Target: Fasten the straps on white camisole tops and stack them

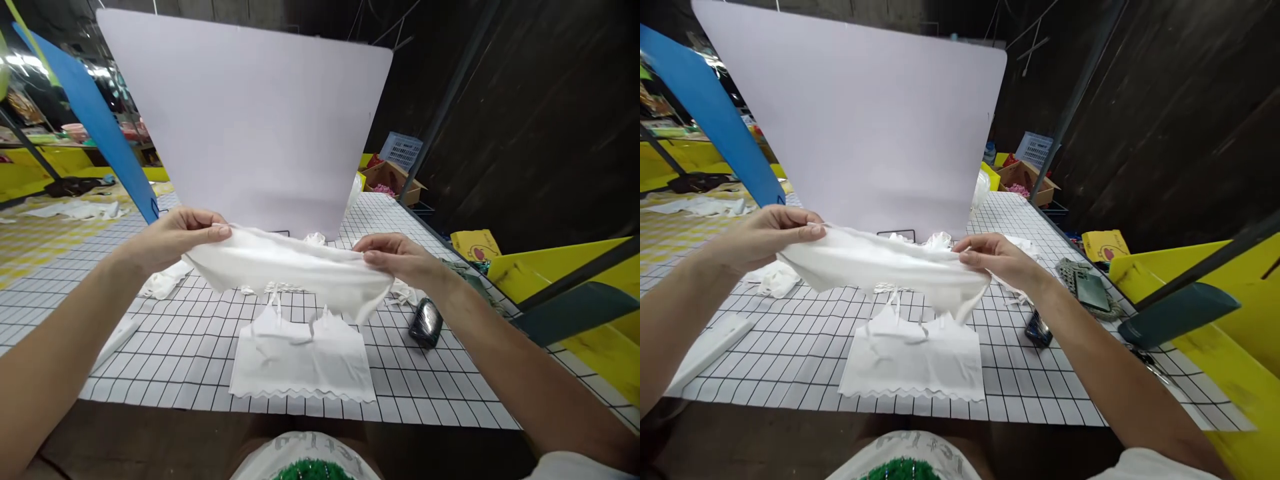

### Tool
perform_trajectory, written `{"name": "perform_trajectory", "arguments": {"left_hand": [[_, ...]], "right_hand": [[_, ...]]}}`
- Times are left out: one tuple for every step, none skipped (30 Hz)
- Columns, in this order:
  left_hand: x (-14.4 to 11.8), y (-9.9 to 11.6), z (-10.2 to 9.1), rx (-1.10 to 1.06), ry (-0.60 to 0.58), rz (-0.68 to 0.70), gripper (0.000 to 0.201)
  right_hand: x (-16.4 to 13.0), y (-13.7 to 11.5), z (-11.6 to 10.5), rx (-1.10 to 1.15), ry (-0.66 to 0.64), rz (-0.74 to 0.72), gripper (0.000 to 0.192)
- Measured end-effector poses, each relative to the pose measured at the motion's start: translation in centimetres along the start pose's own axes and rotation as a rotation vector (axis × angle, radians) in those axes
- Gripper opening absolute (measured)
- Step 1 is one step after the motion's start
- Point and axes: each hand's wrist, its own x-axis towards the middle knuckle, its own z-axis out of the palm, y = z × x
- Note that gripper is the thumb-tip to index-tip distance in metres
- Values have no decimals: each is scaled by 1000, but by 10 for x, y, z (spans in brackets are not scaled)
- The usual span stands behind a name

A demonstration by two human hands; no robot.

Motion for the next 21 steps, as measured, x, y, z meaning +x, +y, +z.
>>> {"name": "perform_trajectory", "arguments": {"left_hand": [[0, -3, 0, -43, -4, 7, 36], [1, -6, 0, -79, -8, 13, 37], [1, -9, 1, -111, -12, 23, 38], [1, -11, 2, -141, -17, 38, 39], [1, -12, 3, -168, -21, 60, 40], [1, -13, 3, -194, -20, 85, 41], [1, -14, 4, -216, -15, 108, 42], [1, -16, 5, -231, -6, 120, 42], [1, -17, 6, -234, 3, 115, 41], [0, -19, 6, -224, 10, 94, 40], [0, -20, 6, -206, 15, 63, 39], [0, -22, 5, -184, 19, 28, 38], [0, -23, 5, -164, 20, -8, 37], [0, -24, 4, -151, 23, -39, 38], [0, -24, 3, -147, 33, -59, 39], [0, -24, 2, -153, 48, -67, 40], [-1, -24, 1, -164, 65, -67, 40], [-1, -23, 0, -176, 83, -60, 41], [-1, -22, -1, -186, 99, -50, 41], [-1, -21, -2, -192, 115, -40, 42], [-1, -19, -5, -191, 128, -32, 44]], "right_hand": [[-1, -2, -1, -43, -27, 14, 38], [-1, -3, -1, -104, -42, 16, 38], [-1, -3, -1, -175, -36, 6, 37], [0, -2, 0, -249, -5, -17, 35], [1, 0, 1, -319, 49, -50, 33], [2, 2, 2, -379, 118, -90, 30], [3, 5, 3, -430, 191, -130, 27], [3, 8, 5, -461, 259, -163, 24], [4, 10, 6, -458, 310, -182, 22], [4, 11, 6, -412, 333, -179, 21], [4, 12, 7, -328, 331, -157, 23], [3, 11, 7, -218, 312, -129, 27], [2, 10, 6, -98, 281, -103, 32], [2, 8, 6, 17, 246, -82, 36], [1, 5, 6, 108, 212, -67, 39], [-1, 2, 6, 160, 179, -54, 40], [-2, 0, 6, 168, 147, -43, 41], [-3, -3, 6, 141, 115, -29, 41], [-3, -4, 6, 102, 91, -16, 41], [-4, -5, 5, 72, 77, -10, 41], [-3, -6, 2, 65, 73, -12, 41]]}}
